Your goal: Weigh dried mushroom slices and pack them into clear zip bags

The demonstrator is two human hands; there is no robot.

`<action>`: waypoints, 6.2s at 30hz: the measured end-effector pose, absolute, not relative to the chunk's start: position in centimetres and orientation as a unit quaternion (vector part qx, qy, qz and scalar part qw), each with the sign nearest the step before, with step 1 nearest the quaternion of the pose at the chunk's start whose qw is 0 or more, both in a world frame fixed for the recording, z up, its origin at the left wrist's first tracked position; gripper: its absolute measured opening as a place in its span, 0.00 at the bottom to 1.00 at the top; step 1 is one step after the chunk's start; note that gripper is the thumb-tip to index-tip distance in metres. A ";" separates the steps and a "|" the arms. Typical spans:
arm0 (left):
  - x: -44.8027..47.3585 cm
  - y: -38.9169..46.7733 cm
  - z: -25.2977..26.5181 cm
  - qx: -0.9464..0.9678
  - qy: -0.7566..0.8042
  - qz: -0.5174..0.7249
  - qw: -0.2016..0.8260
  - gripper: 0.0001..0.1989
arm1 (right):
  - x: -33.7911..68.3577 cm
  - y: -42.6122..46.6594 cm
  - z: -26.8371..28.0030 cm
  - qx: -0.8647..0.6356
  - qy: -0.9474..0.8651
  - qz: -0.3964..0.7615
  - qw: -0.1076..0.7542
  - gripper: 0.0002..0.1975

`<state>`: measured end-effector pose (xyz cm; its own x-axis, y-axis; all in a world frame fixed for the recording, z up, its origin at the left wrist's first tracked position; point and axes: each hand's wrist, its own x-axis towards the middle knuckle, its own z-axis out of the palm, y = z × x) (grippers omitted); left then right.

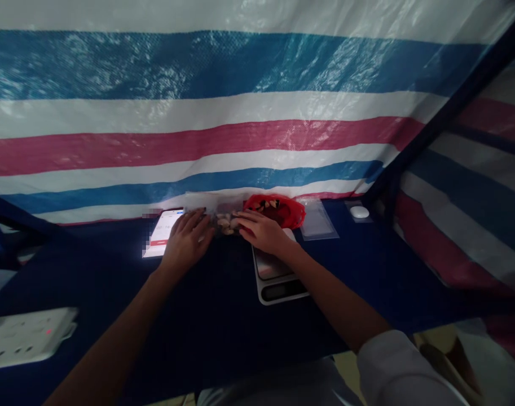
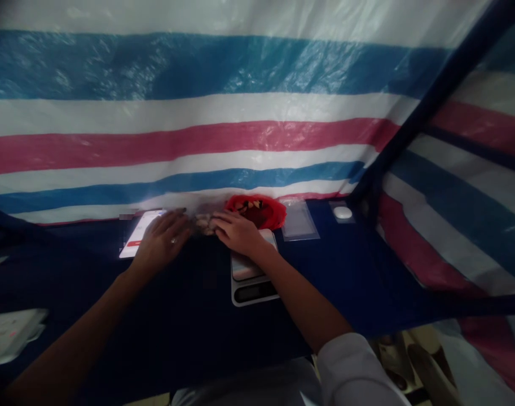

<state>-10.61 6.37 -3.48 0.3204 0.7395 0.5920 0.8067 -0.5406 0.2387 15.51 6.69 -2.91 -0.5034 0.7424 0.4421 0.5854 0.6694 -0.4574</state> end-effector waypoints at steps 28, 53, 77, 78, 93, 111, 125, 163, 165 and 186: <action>-2.5 0.0 -9.1 -0.811 -0.571 -0.127 0.030 0.26 | 31.5 1.1 -10.4 -0.590 -0.787 -0.013 0.182 0.22; -2.1 -0.3 -8.2 -0.804 -0.586 -0.097 0.021 0.27 | 31.4 1.7 -9.4 -0.627 -0.741 -0.021 0.238 0.19; -2.3 -0.5 -8.3 -0.805 -0.581 -0.119 0.011 0.26 | 32.6 5.0 -7.8 -0.714 -0.631 0.041 0.300 0.14; -2.4 -0.4 -8.4 -0.804 -0.580 -0.126 0.005 0.25 | 32.9 5.1 -7.7 -0.708 -0.622 0.055 0.329 0.15; -1.8 0.2 -5.6 -0.737 -0.487 -0.414 -0.222 0.18 | 29.4 3.3 -3.7 -0.474 -0.424 0.452 0.625 0.15; 2.9 3.3 -2.9 -0.382 -0.391 -0.481 -0.685 0.21 | 19.8 4.0 -3.3 -0.282 -0.386 0.653 0.588 0.08; -0.8 5.7 -1.9 -0.485 -0.430 -0.555 -0.522 0.16 | 21.7 4.6 -3.9 -0.345 -0.448 0.655 0.501 0.20; -2.7 8.6 -1.0 -0.644 -0.424 -0.399 -0.496 0.30 | 20.0 9.0 -1.3 -0.460 -0.466 0.567 0.500 0.11; -3.0 8.6 -0.5 -0.666 -0.427 -0.382 -0.478 0.28 | 20.5 8.9 -0.9 -0.454 -0.503 0.569 0.467 0.10; -1.7 7.7 0.5 -0.793 -0.441 -0.391 -0.155 0.10 | 21.0 9.4 -1.8 -0.484 -0.605 0.469 0.423 0.08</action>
